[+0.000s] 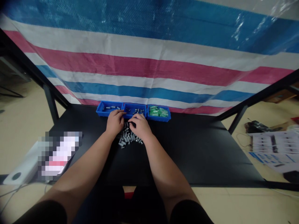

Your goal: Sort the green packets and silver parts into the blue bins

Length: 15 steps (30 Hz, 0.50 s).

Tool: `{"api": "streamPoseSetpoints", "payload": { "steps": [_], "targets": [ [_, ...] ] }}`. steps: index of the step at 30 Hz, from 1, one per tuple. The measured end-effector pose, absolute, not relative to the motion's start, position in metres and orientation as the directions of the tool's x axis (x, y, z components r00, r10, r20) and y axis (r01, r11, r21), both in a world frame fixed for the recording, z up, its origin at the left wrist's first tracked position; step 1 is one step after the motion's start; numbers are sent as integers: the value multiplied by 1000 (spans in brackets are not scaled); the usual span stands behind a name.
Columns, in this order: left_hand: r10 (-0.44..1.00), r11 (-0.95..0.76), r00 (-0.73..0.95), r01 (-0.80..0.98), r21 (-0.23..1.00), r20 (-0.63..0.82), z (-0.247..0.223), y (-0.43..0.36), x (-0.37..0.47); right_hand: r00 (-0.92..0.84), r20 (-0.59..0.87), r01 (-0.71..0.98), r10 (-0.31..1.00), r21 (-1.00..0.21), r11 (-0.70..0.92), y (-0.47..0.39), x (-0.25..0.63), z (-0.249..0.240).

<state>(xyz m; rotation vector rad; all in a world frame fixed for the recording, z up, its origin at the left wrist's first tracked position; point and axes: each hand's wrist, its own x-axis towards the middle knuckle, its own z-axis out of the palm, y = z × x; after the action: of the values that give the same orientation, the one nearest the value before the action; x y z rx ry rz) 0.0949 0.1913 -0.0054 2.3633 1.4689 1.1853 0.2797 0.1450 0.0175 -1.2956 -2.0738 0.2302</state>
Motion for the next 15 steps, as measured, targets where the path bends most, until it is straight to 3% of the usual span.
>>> {"api": "streamPoseSetpoints", "payload": {
  "steps": [4,7,15],
  "targets": [
    [797,-527,222,708,470,561,-4,191,95,-520,232,666,822,-493,560,139,278,22],
    [798,-525,218,710,470,562,-3,190,95,-520,154,699,840,-488,522,139,275,22],
    [795,-525,216,715,463,567,-5,190,96,-494,130,744,860,-449,495,140,269,16]
  ]
}}
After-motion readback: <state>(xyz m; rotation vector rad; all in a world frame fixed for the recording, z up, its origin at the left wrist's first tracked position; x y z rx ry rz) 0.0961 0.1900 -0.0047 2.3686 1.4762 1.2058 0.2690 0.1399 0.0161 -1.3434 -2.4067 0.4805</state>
